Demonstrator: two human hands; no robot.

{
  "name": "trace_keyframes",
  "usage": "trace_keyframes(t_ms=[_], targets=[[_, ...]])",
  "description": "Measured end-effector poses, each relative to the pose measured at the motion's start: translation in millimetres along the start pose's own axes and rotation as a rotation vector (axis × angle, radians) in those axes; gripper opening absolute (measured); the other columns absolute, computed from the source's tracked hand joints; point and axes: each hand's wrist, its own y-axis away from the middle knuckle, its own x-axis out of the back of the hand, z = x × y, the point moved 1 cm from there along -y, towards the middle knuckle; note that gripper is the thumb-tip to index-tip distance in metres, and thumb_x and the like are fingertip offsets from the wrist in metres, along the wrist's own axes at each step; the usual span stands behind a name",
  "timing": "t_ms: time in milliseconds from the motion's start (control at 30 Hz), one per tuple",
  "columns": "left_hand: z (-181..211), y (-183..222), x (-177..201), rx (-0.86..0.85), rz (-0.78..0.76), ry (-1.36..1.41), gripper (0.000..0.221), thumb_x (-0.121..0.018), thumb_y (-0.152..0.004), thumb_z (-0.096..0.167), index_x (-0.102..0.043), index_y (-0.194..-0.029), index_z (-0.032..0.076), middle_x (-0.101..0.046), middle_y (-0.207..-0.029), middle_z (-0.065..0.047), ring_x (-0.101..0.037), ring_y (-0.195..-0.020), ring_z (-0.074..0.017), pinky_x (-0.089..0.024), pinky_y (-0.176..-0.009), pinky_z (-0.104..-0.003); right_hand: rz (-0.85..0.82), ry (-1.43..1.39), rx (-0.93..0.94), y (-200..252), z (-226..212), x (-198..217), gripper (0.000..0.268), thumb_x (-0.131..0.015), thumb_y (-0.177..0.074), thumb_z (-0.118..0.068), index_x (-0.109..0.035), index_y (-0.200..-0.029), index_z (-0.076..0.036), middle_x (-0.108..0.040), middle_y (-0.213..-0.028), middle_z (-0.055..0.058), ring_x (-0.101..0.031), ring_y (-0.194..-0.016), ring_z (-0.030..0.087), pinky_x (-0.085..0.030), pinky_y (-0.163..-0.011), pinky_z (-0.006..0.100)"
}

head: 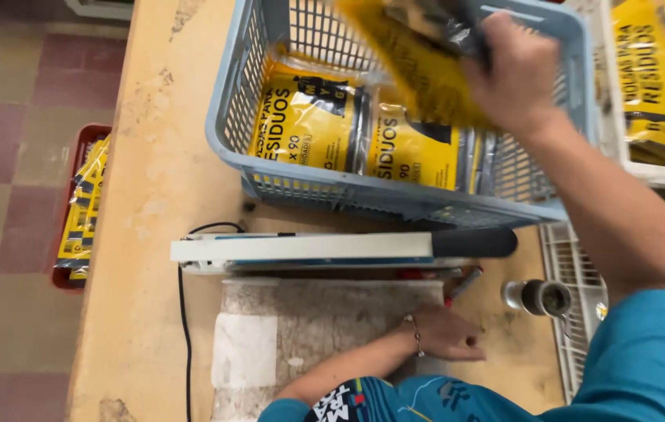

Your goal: Sealing plastic bags using a manual heat sealer and placing them into a collection basket

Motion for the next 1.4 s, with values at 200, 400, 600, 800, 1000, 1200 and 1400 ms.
trace_keyframes(t_ms=[200,400,600,800,1000,1200,1400], targets=[[-45.3,-19.7,-35.4,-0.100,0.315,-0.124,0.037,-0.052,-0.091,0.061,-0.067,-0.078,0.030,-0.074,-0.077,0.002,-0.072,-0.072,-0.0194,-0.047,-0.056,-0.039,0.396,-0.290,-0.448,55.6,8.6,161.1,0.029,-0.061,-0.118,-0.029,-0.051,-0.095,-0.013,-0.056,-0.089,0.005,-0.051,-0.079,0.015,-0.040,-0.066,0.037],[-90.4,71.6,-20.7,0.055,0.479,0.978,0.024,-0.057,-0.093,0.026,-0.077,-0.097,0.013,-0.072,-0.091,-0.008,-0.068,-0.076,-0.0149,-0.048,-0.060,-0.018,0.761,-0.744,-0.912,169.4,-64.5,187.7,0.034,-0.071,-0.089,-0.037,-0.069,-0.113,-0.014,-0.074,-0.113,0.005,-0.070,-0.104,0.017,-0.066,-0.084,0.038],[-39.0,264.2,-9.1,-0.078,0.872,1.441,0.091,-0.029,-0.085,0.076,-0.053,-0.142,0.009,-0.062,-0.138,-0.021,-0.070,-0.109,-0.0371,-0.056,-0.090,-0.044,0.428,-1.054,-0.806,245.8,-248.5,146.3,0.045,-0.071,-0.092,0.003,-0.056,-0.132,-0.011,-0.067,-0.117,0.007,-0.064,-0.105,0.017,-0.057,-0.093,0.033],[13.5,314.3,-9.6,0.554,0.868,0.811,0.049,-0.065,-0.093,0.043,-0.059,-0.131,0.013,-0.073,-0.110,-0.016,-0.070,-0.101,-0.0355,-0.058,-0.084,-0.046,-0.031,-1.121,-0.961,347.9,-281.0,31.2,0.033,-0.077,-0.087,-0.002,-0.061,-0.115,-0.007,-0.068,-0.091,0.006,-0.065,-0.084,0.015,-0.056,-0.073,0.032],[0.8,329.3,-32.1,0.899,1.005,0.011,0.028,-0.070,-0.093,0.047,-0.064,-0.097,0.021,-0.072,-0.077,-0.009,-0.072,-0.084,-0.0356,-0.057,-0.072,-0.048,-0.487,-0.454,-0.901,363.4,-271.2,12.2,0.055,-0.080,-0.088,-0.040,-0.055,-0.122,-0.005,-0.070,-0.106,0.026,-0.069,-0.101,0.049,-0.054,-0.086,0.060],[-9.3,323.1,12.8,0.828,1.161,-0.345,0.016,-0.070,-0.093,0.038,-0.064,-0.095,0.023,-0.070,-0.071,-0.002,-0.073,-0.074,-0.0286,-0.056,-0.065,-0.042,-0.400,-0.437,-0.809,328.4,-243.0,-10.7,0.039,-0.076,-0.094,-0.036,-0.065,-0.123,-0.012,-0.071,-0.096,0.011,-0.072,-0.096,0.039,-0.056,-0.081,0.054],[-37.9,314.3,38.7,0.780,1.202,-0.606,0.014,-0.067,-0.095,0.031,-0.062,-0.088,0.021,-0.068,-0.075,-0.005,-0.072,-0.075,-0.0271,-0.057,-0.067,-0.039,-0.395,-0.476,-0.934,326.7,-200.6,-82.6,0.019,-0.073,-0.092,-0.036,-0.073,-0.107,-0.024,-0.075,-0.094,0.001,-0.072,-0.099,0.030,-0.057,-0.082,0.046]])
